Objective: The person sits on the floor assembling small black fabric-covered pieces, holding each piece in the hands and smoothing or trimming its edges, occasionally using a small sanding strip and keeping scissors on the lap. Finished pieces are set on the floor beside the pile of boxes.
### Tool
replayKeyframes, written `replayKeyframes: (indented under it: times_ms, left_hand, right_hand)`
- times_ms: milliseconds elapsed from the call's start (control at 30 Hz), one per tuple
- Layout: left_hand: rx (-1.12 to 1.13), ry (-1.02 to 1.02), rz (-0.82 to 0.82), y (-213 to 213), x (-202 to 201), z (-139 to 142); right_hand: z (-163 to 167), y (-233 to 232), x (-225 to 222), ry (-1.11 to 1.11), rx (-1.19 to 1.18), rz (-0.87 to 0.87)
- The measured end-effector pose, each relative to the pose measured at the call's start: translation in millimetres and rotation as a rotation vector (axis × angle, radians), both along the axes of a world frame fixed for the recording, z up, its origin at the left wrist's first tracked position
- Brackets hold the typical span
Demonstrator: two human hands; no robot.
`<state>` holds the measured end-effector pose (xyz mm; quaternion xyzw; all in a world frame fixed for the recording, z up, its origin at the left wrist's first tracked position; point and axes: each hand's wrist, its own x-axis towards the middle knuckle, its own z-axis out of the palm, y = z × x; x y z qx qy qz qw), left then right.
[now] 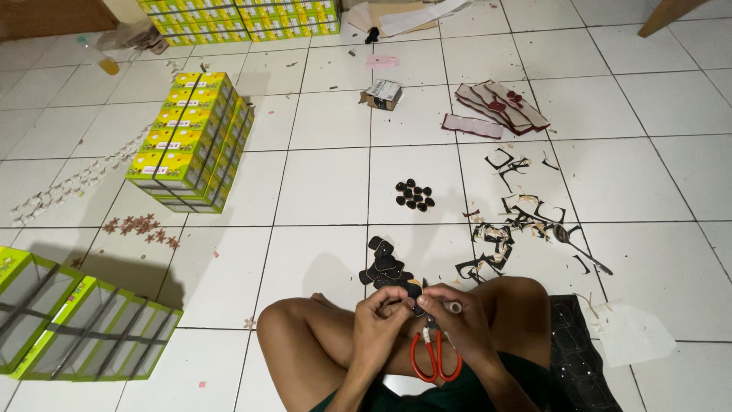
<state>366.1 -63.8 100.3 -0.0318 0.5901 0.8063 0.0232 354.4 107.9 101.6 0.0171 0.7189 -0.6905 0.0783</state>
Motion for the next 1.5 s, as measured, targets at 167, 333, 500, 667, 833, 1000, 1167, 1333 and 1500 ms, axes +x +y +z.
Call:
replayKeyframes:
  times_ms: [167, 333, 500, 667, 833, 1000, 1167, 1333, 1500]
  left_hand:
    - [-0.278, -0.011, 0.203, 5, -1, 14]
    - [-0.523, 0.169, 0.34, 9, -1, 31]
    - [-0.582, 0.253, 0.392, 10, -1, 38]
    - [-0.646, 0.341, 0.406, 11, 0, 40]
    - [-0.672, 0.355, 0.358, 11, 0, 42]
    - [-0.634, 0.311, 0.279, 3, -2, 46]
    - [-0.655, 0.297, 0.221, -1, -4, 47]
    - [-0.422, 0.101, 0.001, -10, -13, 45]
    - [-0.327, 0.028, -0.07, -13, -17, 44]
  right_hand:
    - [10, -11, 1, 0.245, 0.04, -0.061]
    - [19, -17, 7, 0.2, 0.18, -0.114]
    - [20, -19, 10, 0.491, 0.272, -0.099]
    - [15, -14, 3, 0.072, 0.1, -0.098]
    - [10, -11, -4, 0.101, 0.151, -0.068]
    - [7, -5, -7, 0.083, 0.078, 0.027]
    - [1, 1, -13, 0.075, 0.174, 0.077]
    - [-2, 13, -24, 0.25, 0.063, 0.239]
    - [0, 17, -32, 0.197, -0.021, 0.234]
